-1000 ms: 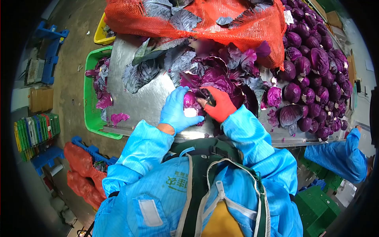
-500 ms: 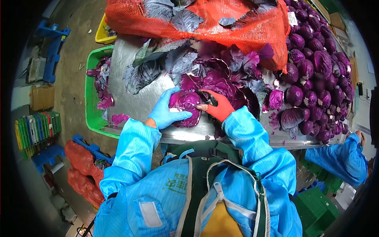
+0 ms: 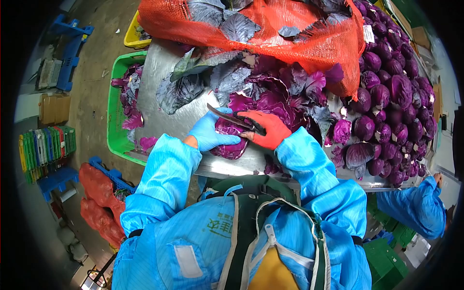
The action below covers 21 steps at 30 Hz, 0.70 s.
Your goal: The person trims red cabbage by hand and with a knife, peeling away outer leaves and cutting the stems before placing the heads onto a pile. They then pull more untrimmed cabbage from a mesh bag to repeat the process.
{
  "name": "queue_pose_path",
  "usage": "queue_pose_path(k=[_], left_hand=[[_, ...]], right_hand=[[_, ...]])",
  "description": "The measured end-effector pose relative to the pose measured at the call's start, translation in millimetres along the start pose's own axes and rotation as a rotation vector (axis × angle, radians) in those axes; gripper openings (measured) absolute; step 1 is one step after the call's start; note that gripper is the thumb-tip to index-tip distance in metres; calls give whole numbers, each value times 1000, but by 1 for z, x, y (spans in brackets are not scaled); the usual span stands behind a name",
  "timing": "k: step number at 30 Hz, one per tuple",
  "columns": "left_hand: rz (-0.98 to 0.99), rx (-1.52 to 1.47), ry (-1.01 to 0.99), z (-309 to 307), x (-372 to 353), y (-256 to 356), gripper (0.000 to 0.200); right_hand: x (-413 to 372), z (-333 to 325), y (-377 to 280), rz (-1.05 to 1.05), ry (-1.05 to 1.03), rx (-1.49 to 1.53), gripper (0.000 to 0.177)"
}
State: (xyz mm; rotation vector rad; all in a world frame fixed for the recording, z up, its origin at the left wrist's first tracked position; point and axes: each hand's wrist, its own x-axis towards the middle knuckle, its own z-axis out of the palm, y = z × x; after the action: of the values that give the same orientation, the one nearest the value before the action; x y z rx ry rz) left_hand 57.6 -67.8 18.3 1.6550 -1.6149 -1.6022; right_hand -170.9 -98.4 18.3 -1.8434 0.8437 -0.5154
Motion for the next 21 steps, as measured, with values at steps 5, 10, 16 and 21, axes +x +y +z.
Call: queue_pose_path(k=[5, 10, 16, 21], left_hand=[[-22, -68, -85, -5, 6, -3, 94], [-21, 50, -116, -10, 13, 7, 87], [-57, -91, -229, -22, 19, 18, 85], [-22, -79, -281, -29, 32, 1, 91]], right_hand=[[7, -8, 2, -5, -78, 19, 55], [14, -15, -5, -21, -114, -78, 55], [23, -11, 1, -1, -158, -80, 60], [27, -11, 0, 1, -140, -54, 59]])
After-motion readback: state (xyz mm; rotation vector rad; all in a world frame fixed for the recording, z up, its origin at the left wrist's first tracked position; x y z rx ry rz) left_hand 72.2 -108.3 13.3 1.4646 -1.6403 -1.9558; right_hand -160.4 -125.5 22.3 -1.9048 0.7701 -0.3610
